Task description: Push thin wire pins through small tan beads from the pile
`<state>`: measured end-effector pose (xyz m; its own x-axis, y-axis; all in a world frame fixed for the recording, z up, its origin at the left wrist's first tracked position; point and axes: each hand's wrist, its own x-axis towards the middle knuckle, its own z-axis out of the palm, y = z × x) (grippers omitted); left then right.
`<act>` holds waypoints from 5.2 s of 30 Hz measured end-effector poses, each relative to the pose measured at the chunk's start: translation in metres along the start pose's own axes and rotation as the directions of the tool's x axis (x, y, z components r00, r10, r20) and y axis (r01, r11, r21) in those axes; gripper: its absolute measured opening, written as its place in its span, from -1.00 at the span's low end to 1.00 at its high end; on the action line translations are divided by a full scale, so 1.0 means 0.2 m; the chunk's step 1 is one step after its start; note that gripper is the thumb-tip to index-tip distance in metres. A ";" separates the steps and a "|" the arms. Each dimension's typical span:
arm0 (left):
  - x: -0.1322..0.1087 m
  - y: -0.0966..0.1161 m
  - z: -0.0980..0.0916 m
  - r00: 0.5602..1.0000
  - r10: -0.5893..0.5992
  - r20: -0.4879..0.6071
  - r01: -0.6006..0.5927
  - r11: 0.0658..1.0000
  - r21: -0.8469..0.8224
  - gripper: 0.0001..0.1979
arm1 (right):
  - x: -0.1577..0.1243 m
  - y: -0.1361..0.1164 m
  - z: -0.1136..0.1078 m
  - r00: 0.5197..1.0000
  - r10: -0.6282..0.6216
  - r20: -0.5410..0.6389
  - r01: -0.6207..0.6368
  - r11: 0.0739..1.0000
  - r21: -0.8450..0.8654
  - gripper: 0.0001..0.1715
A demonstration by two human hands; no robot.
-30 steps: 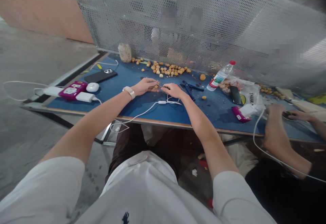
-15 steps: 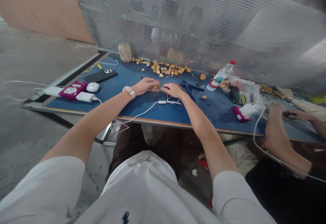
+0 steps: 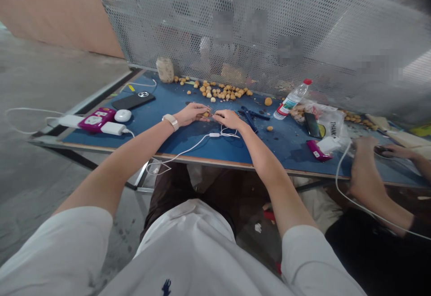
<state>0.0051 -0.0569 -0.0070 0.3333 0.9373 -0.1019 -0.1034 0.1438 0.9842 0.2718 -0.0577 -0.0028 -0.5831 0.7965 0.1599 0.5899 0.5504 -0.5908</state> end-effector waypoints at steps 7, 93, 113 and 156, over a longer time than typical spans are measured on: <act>0.00 0.01 0.00 1.000 -0.003 0.013 0.003 1.000 0.001 -0.72 | 0.00 0.00 0.00 1.000 0.009 -0.008 -0.009 1.000 -0.007 -0.45; -0.01 -0.02 0.00 0.999 0.049 0.005 -0.048 0.997 -0.061 -0.84 | -0.02 0.02 0.00 0.997 0.058 -0.042 -0.053 0.991 0.120 -0.07; 0.01 -0.03 0.00 0.995 0.055 0.084 -0.048 0.995 -0.088 -0.76 | 0.01 0.04 0.01 0.997 0.045 -0.062 -0.044 0.999 0.013 -0.20; 0.02 -0.06 -0.02 0.985 0.078 0.154 -0.068 0.995 -0.069 -0.85 | -0.01 0.03 0.00 0.998 0.041 -0.051 -0.041 0.999 -0.012 -0.21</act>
<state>0.0047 -0.0535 -0.0196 0.4643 0.8857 -0.0017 -0.1903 0.1016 0.9764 0.2755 -0.0558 -0.0069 -0.5294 0.8300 0.1755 0.6200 0.5197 -0.5877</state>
